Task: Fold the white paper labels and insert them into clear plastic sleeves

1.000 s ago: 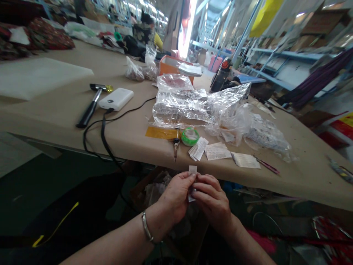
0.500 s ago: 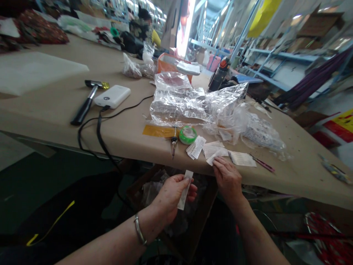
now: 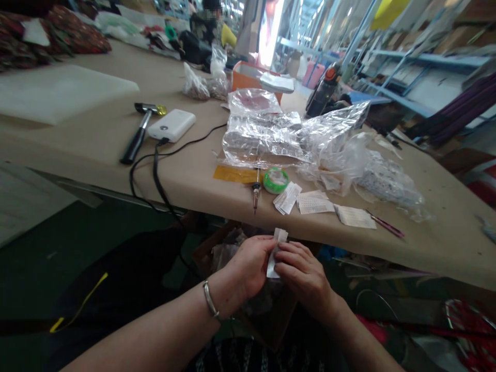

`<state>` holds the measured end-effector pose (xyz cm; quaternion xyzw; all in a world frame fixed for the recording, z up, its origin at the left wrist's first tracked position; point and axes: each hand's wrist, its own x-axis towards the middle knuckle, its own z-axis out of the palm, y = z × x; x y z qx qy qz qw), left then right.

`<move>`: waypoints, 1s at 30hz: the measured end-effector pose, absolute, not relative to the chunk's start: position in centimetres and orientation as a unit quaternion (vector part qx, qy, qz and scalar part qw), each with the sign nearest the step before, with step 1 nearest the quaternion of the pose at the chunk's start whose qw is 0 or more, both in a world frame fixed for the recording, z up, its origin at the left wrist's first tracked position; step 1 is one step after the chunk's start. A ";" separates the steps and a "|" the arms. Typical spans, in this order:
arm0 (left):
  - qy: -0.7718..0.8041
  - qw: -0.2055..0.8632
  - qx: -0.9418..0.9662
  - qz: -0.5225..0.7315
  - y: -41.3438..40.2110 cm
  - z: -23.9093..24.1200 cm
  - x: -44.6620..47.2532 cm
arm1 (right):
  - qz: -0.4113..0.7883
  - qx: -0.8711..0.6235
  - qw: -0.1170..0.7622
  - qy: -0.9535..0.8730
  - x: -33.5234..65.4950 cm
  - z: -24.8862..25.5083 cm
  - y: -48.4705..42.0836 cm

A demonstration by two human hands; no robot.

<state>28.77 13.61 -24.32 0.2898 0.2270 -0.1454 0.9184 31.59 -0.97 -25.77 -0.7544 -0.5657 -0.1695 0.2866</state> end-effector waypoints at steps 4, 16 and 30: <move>0.241 0.923 0.261 -0.148 13.6 -24.8 28.7 | -0.161 -0.763 0.272 -0.564 31.5 -26.4 -0.8; 0.289 0.861 0.380 -0.178 14.1 -24.3 28.5 | -0.253 -0.876 0.201 -0.357 34.7 -25.5 -5.4; 0.294 0.840 0.415 -0.189 13.7 -24.1 28.0 | -0.335 -0.894 0.173 -0.241 38.5 -26.1 -12.7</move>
